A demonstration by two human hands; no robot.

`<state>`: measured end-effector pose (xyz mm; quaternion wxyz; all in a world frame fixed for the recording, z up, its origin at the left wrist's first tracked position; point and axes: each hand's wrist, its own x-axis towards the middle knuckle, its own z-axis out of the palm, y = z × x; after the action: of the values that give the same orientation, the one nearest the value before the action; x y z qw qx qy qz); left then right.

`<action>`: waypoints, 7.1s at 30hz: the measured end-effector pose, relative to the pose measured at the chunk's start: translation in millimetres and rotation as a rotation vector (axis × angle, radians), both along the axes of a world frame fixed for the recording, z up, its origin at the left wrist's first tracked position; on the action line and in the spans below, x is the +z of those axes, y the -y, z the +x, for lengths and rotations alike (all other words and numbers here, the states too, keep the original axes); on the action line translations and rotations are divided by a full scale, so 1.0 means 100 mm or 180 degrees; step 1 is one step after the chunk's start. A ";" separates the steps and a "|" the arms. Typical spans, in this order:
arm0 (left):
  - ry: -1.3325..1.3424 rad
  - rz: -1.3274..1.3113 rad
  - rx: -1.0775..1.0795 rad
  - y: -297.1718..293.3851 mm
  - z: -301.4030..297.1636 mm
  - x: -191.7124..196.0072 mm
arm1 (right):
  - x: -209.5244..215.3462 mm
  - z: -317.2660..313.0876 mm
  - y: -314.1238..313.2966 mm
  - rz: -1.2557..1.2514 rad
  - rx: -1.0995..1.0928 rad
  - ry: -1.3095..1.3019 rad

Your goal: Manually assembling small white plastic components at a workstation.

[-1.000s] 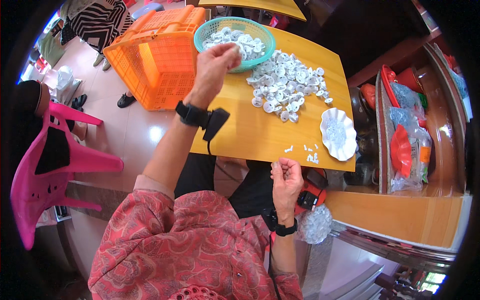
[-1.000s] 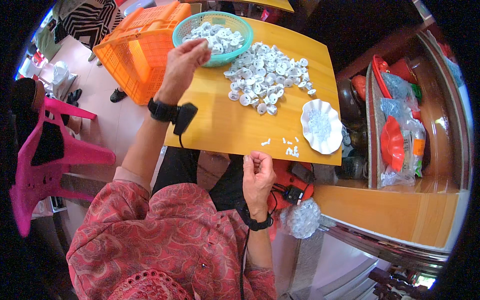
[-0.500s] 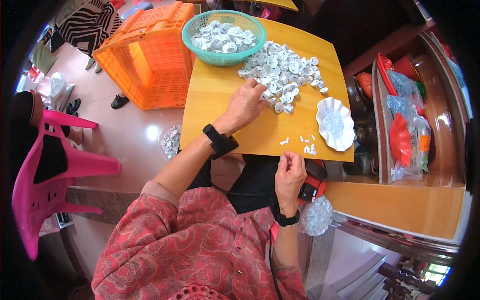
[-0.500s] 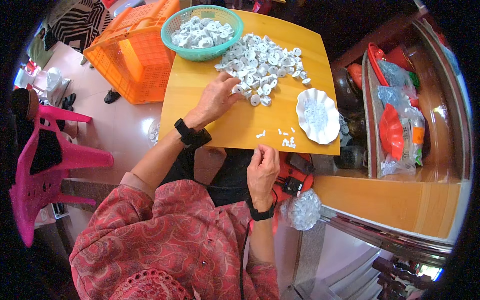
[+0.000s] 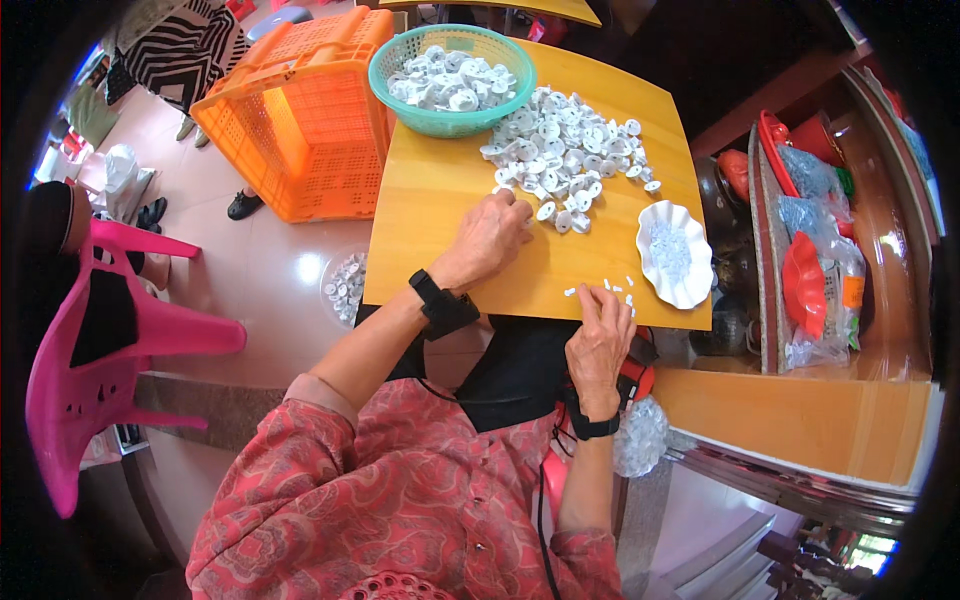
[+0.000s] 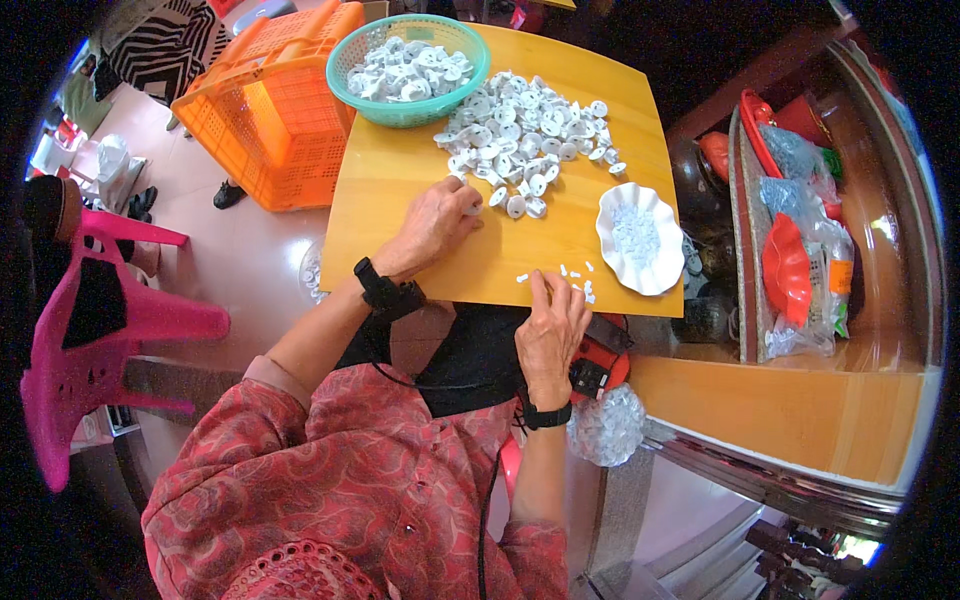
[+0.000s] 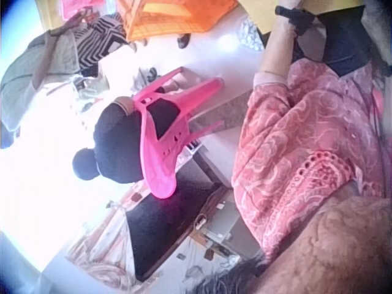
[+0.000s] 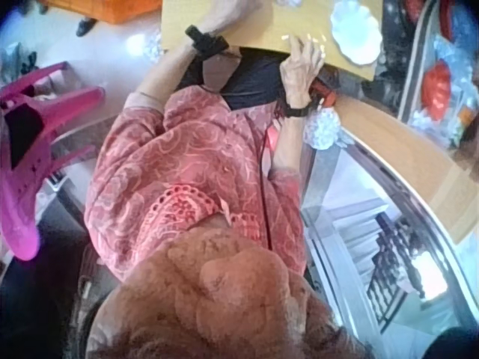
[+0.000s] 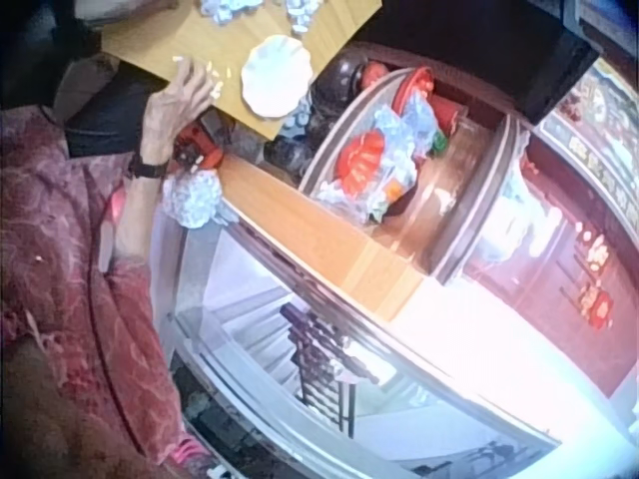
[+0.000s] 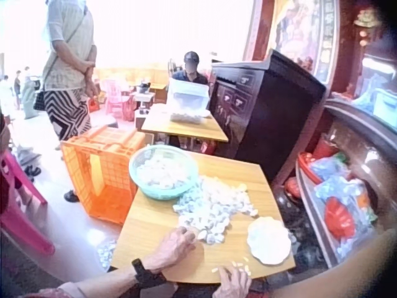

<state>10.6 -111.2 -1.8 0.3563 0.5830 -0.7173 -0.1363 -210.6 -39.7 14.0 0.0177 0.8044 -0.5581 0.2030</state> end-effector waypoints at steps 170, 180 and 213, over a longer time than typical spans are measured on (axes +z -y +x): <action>-0.0033 -0.1109 0.0393 -0.55 0.02 -0.01 | -0.06 0.19 0.00 0.1874 -0.0486 0.4525; -0.3274 0.1961 -0.0757 -0.77 -0.27 0.09 | -0.02 0.36 0.02 0.2125 -0.0248 0.4968; -0.0655 0.0403 0.0198 -0.63 -0.39 -0.05 | -0.11 0.25 -0.03 0.1923 -0.0633 0.4420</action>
<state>-28.2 -47.8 -6.9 0.3945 0.6093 -0.6485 -0.2293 -185.8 -37.0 2.9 -0.5399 0.4080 -0.5422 0.4981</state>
